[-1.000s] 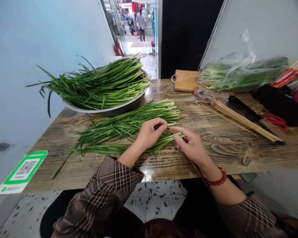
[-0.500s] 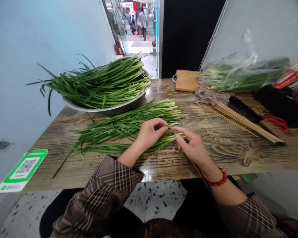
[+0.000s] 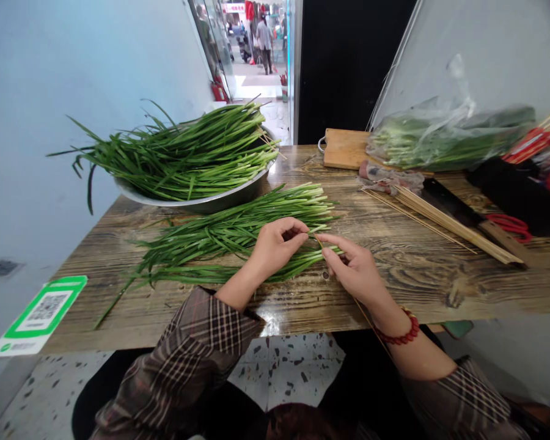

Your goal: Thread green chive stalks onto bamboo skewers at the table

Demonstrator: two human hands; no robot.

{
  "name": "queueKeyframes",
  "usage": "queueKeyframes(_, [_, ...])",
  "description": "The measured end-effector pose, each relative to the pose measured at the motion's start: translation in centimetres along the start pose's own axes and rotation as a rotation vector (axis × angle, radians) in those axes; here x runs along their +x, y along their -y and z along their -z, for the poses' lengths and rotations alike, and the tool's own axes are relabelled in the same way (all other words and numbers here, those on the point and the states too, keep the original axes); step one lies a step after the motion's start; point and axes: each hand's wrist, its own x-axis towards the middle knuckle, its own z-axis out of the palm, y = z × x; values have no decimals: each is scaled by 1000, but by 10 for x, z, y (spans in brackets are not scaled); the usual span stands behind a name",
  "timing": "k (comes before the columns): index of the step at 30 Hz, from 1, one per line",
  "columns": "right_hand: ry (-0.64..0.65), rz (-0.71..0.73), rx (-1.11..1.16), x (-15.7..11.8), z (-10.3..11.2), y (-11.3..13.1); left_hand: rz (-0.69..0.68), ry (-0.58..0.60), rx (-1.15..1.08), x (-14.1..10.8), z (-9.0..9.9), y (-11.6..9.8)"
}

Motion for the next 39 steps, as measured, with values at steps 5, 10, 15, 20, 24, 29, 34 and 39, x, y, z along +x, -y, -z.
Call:
queueKeyframes(5, [-1, -3, -15, 0, 1, 0, -17, 8, -7, 0, 0, -1])
queueKeyframes(10, [6, -30, 12, 0, 2, 3, -15, 24, 7, 0, 2, -2])
queueKeyframes(15, [29, -10, 44, 0, 2, 6, -31, 64, 19, -1, 3, -3])
queueKeyframes(20, [28, 8, 25, 1, 2, 3, -59, 128, 11, -3, -1, -3])
queueKeyframes(24, [19, 27, 5, 1, 2, -2, -55, 265, -46, -3, 3, -5])
queueKeyframes(29, [81, 23, -21, -1, 4, -3, -62, 184, 106, 3, 14, 0])
queueKeyframes(34, [137, 49, -110, -7, 9, -1, -169, 144, 357, 7, 15, 13])
queueKeyframes(39, [205, 101, -203, -17, 13, -3, -312, 338, 598, 4, 11, 16])
